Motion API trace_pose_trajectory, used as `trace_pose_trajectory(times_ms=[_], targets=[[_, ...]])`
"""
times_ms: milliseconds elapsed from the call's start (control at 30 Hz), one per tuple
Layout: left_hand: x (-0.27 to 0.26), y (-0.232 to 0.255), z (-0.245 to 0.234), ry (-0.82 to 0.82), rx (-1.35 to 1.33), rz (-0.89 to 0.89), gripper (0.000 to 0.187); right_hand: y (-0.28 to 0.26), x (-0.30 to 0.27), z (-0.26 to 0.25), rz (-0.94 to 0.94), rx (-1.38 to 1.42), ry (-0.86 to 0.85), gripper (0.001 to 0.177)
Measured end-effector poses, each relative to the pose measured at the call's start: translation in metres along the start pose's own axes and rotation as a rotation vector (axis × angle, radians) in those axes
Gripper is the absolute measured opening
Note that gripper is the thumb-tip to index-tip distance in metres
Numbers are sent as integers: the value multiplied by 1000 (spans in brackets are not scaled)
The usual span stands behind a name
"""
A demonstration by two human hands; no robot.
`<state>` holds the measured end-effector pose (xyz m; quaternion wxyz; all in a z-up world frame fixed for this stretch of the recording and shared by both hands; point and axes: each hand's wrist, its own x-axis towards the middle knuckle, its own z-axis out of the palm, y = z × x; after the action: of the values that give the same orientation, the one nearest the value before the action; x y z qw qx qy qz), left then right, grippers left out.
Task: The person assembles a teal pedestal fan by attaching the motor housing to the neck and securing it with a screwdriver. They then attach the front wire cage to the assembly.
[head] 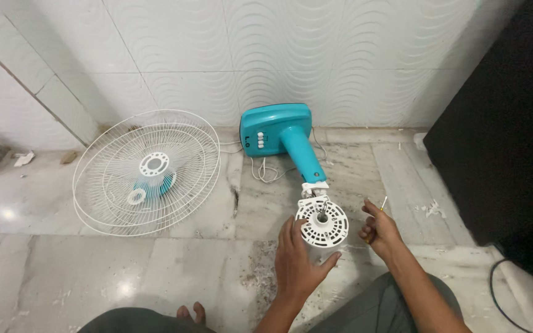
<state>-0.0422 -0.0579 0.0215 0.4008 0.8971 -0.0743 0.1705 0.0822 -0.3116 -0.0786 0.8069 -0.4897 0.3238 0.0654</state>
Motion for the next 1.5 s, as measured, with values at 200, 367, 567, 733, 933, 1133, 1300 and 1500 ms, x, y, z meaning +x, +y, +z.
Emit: trace_pose_trajectory(times_ms=[200, 367, 567, 733, 933, 1133, 1300, 1500], targets=[[11, 43, 36, 240, 9, -296, 104, -8, 0, 38, -58, -202, -81, 61], [14, 52, 55, 331, -16, -267, 100, -6, 5, 59, 25, -64, -341, 89], [8, 24, 38, 250, -16, -164, 95, -6, 32, 64, -15, -65, -513, 80], [9, 11, 28, 156, -51, -58, 92, -7, 25, 80, 154, 37, -535, 61], [21, -15, 6, -18, -149, 87, 90, -24, -6, 82, 97, 124, -507, 55], [35, -39, -25, -284, -219, 122, 94, -31, -21, 63, 54, -58, -84, 64], [22, -4, -24, -192, -48, 13, 99, -38, -19, 46, -45, -43, 148, 54], [8, 47, 5, 51, -31, -267, 114, -22, 18, 37, -116, 38, -29, 45]])
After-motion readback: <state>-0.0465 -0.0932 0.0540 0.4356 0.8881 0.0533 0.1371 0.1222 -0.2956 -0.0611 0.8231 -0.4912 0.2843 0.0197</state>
